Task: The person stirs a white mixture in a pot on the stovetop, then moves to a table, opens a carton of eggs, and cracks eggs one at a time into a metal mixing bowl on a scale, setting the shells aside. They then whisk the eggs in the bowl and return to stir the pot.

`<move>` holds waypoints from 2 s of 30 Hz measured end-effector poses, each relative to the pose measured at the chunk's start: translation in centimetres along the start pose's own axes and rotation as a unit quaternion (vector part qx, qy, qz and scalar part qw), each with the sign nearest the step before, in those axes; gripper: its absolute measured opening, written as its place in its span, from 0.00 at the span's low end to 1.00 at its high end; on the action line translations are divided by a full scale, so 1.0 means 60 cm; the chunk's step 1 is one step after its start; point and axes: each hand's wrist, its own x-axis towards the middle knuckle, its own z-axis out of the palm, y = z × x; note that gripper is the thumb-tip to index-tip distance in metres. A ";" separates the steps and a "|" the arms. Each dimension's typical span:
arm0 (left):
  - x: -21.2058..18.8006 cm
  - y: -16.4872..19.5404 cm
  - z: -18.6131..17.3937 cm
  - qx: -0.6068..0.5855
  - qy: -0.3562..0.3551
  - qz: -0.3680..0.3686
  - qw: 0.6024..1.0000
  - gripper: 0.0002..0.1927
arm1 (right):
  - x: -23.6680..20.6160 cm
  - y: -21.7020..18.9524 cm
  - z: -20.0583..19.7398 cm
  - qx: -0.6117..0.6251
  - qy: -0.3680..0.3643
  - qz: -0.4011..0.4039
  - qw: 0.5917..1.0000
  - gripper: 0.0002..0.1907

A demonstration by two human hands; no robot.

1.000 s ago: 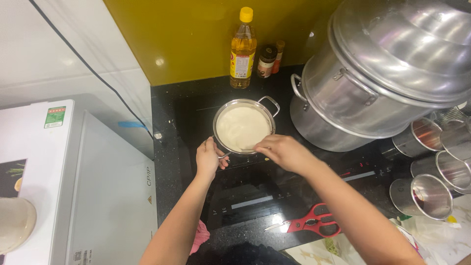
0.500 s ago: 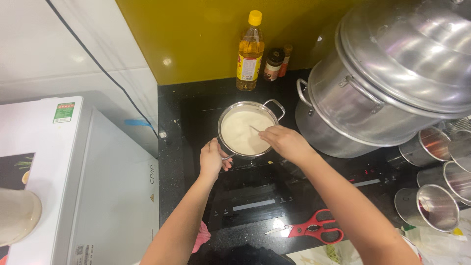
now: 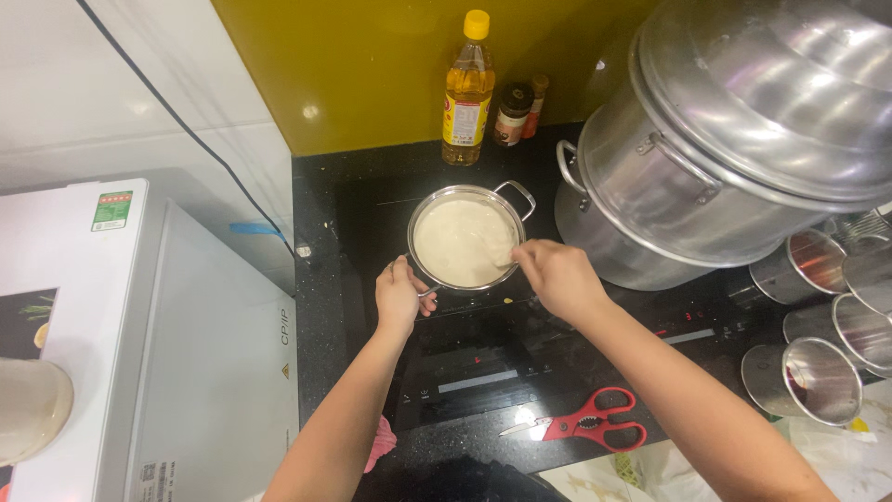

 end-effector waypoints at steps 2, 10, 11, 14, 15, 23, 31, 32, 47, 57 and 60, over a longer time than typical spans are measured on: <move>-0.001 -0.001 0.000 0.000 -0.003 0.014 1.000 0.19 | 0.001 0.003 0.005 0.042 0.030 0.109 0.993 0.15; 0.007 -0.011 -0.002 0.002 -0.010 0.022 1.000 0.20 | -0.020 0.039 0.095 0.239 0.106 0.351 0.899 0.16; 0.008 -0.011 -0.002 0.005 -0.009 0.025 1.000 0.20 | -0.025 0.041 0.112 0.288 0.119 0.374 0.874 0.16; 0.008 -0.011 -0.002 -0.005 -0.017 0.028 0.999 0.20 | -0.041 0.048 0.143 0.421 0.179 0.410 0.789 0.16; 0.008 -0.009 -0.002 -0.011 -0.020 0.029 0.999 0.20 | -0.043 0.049 0.147 0.464 0.201 0.415 0.757 0.15; 0.008 -0.003 -0.004 0.000 -0.018 0.014 1.000 0.20 | -0.025 0.032 0.086 0.433 0.271 0.278 0.813 0.15; 0.010 -0.006 -0.005 0.004 -0.014 0.018 1.000 0.20 | -0.005 0.023 0.050 0.030 0.206 0.028 0.978 0.09; 0.011 -0.007 -0.006 0.004 -0.014 0.015 1.000 0.20 | 0.000 0.025 0.056 0.008 0.185 0.011 0.983 0.08; 0.012 -0.010 -0.010 0.000 -0.021 0.015 1.000 0.19 | 0.008 -0.014 0.044 0.077 -0.073 -0.102 0.989 0.10; 0.007 -0.005 -0.009 -0.003 -0.026 0.016 1.000 0.19 | 0.032 0.030 0.001 0.000 -0.079 -0.148 0.986 0.10; 0.008 -0.004 -0.010 -0.001 -0.022 0.019 1.000 0.19 | 0.048 0.040 0.031 -0.006 -0.050 -0.163 0.985 0.11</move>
